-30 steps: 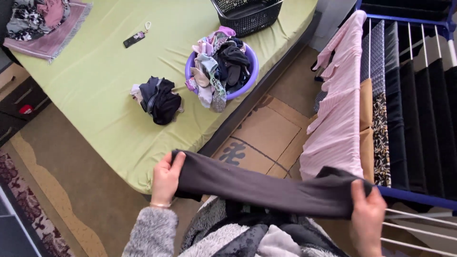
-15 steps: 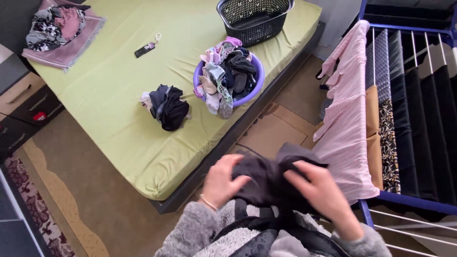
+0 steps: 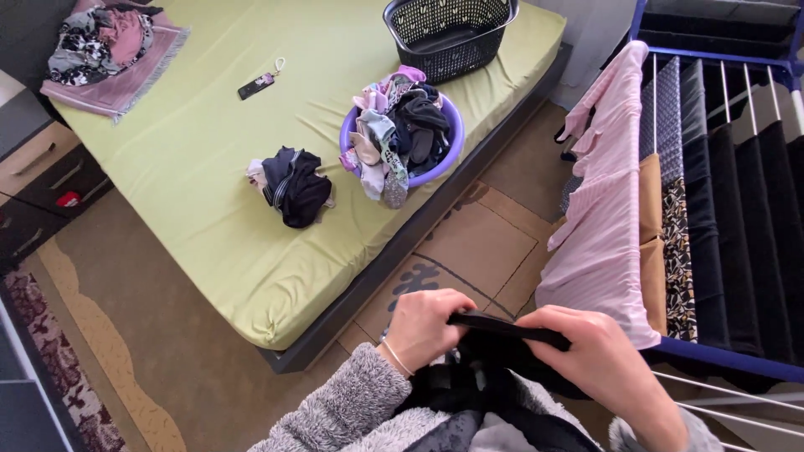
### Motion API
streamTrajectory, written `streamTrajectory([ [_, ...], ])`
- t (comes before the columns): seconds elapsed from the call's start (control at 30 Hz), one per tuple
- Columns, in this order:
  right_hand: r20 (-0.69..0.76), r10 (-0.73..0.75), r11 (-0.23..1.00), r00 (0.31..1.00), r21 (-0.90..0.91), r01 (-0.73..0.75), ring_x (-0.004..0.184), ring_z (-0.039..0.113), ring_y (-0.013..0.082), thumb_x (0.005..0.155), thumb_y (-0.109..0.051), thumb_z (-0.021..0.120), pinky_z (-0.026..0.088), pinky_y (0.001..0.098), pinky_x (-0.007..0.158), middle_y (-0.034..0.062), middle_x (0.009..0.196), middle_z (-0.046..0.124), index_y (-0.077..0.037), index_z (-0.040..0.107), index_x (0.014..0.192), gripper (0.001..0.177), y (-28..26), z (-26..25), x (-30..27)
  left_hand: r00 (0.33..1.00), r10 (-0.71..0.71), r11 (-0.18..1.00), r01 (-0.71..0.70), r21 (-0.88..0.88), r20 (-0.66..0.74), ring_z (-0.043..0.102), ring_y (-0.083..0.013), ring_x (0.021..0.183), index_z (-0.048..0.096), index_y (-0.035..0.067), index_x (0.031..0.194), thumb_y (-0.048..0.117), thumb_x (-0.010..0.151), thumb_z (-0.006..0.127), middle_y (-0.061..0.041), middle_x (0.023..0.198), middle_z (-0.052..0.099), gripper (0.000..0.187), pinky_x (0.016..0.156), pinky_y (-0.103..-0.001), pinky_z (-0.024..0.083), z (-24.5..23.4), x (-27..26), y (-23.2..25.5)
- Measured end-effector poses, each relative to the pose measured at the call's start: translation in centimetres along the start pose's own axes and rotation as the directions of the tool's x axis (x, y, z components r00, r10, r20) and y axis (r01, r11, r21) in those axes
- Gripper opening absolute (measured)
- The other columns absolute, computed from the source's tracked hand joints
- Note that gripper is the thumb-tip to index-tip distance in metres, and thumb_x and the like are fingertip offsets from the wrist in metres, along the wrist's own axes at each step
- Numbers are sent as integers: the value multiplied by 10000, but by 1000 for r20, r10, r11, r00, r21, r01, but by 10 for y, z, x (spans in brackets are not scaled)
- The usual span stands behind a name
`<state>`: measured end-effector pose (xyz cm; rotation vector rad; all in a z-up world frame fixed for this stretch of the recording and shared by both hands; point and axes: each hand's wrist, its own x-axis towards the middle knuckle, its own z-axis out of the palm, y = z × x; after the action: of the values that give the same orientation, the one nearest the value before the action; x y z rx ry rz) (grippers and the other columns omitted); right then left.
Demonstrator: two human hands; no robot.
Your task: Sorting through a laundry basket and hanging a piece of clothing on a drying rack.
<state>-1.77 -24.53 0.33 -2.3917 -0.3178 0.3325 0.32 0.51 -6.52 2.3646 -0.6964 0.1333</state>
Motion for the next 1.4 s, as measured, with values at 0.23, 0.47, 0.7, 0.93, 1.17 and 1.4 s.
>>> streamTrajectory([
  [0.23,-53,258,898,965,-354,-260,891,753,155,755,-170,707,579,330,828,-170,1060,687,-358,708,1073,369,36,-19,-25,813,-581,773,561,296,-26,760,-253,816,771,245,1094,178,859,686,20,1041,767,259,686,-447,610,-30,-22,-53],
  [0.47,-231,279,694,932,-623,-362,796,763,329,840,-313,683,630,461,745,-11,1149,637,-321,738,1036,203,82,-4,14,730,-645,654,681,331,-227,698,-325,774,781,220,989,72,813,542,-38,1011,697,332,644,-466,572,-81,-26,-104],
  [0.7,-741,-561,828,369,-500,255,850,557,387,1057,246,643,395,470,779,258,990,705,143,876,1240,314,55,-32,21,699,80,929,206,308,-710,682,-275,1033,744,42,1185,-104,704,572,-100,1122,700,531,872,-358,547,-172,-48,-67],
  [0.93,193,324,802,926,-575,-160,918,715,233,739,-87,519,550,379,796,-9,1005,763,-365,750,1190,577,190,155,-32,790,-588,779,496,383,173,631,-281,922,754,340,1140,143,698,574,1,1023,595,516,695,-463,513,27,-255,-160],
  [1.17,456,656,744,602,-527,-411,1157,718,172,855,-217,478,564,286,993,-24,1240,762,-364,787,1225,504,163,190,-100,506,-812,581,744,330,291,648,-187,1042,801,339,992,151,853,558,82,1056,613,337,791,-445,548,33,-308,-151],
  [1.4,305,713,697,631,-404,-593,1204,690,180,845,-242,446,537,340,1002,-68,1237,773,-414,746,1224,513,55,145,-151,608,-761,629,777,32,226,662,-180,994,750,245,987,113,721,546,60,1054,731,361,852,-379,527,-13,-251,-120],
])
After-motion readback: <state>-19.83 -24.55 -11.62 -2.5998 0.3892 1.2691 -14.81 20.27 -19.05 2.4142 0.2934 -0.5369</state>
